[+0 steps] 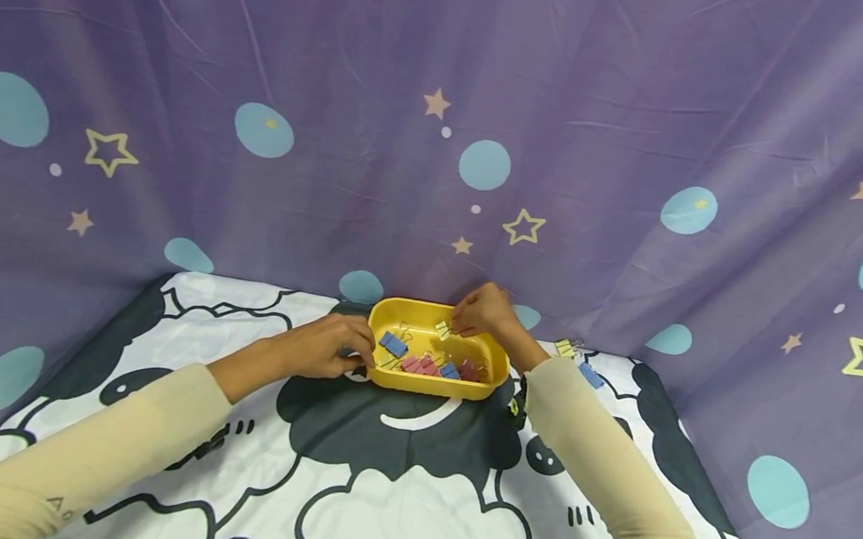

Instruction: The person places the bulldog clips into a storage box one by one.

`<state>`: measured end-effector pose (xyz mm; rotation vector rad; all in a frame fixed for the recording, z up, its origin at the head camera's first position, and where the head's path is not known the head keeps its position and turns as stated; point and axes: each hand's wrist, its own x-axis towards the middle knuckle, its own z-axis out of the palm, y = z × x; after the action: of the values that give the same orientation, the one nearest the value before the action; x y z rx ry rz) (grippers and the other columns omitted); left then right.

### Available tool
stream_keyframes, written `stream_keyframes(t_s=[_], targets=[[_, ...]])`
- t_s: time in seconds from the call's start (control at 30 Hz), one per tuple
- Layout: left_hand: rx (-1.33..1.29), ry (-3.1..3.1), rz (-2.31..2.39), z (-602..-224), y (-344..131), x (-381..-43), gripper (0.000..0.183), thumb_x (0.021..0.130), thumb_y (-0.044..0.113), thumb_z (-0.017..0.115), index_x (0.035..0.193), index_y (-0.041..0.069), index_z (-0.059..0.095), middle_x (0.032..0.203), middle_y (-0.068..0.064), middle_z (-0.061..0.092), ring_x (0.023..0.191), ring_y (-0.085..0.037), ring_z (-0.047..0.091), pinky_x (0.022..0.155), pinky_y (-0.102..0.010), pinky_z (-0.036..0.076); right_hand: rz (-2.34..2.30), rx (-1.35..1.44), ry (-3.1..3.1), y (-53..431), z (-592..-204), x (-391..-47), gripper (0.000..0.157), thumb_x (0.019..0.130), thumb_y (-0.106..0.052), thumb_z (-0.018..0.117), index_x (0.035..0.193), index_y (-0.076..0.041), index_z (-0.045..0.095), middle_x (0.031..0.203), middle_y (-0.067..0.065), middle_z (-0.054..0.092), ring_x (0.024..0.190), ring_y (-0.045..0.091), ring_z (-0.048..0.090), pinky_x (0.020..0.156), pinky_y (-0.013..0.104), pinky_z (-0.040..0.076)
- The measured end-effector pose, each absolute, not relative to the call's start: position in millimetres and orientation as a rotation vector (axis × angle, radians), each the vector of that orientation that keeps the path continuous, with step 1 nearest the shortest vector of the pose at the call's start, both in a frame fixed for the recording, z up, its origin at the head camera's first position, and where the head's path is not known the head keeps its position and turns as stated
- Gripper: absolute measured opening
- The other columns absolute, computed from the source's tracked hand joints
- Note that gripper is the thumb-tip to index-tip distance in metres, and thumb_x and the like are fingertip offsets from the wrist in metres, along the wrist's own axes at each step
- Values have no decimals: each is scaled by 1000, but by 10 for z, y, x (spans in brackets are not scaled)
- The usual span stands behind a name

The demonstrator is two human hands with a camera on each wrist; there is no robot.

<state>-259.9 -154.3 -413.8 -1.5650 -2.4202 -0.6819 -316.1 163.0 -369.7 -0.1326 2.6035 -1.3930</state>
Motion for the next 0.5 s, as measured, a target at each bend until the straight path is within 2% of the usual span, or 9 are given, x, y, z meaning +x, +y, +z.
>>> stream_keyframes(t_s=[0.27,0.5], targets=[[-1571,-2426,-683,-4105,-1529,-2586,18,92,-5,84,99,11,90,106,-5,85,107,-21,75,97,-45,66,-1289,-186,2658,1487,-3780,-3203,13,96,10,75,105,17,81,96,30,84,88,41,87,84,52,70],[-1563,-2426,-677,-4112,-1540,-2582,19,91,-5,84,98,11,90,105,-3,84,105,-20,75,96,-43,66,-1312,-203,2608,1284,-3775,-3219,12,96,9,78,106,16,81,99,30,84,92,42,86,88,53,70]])
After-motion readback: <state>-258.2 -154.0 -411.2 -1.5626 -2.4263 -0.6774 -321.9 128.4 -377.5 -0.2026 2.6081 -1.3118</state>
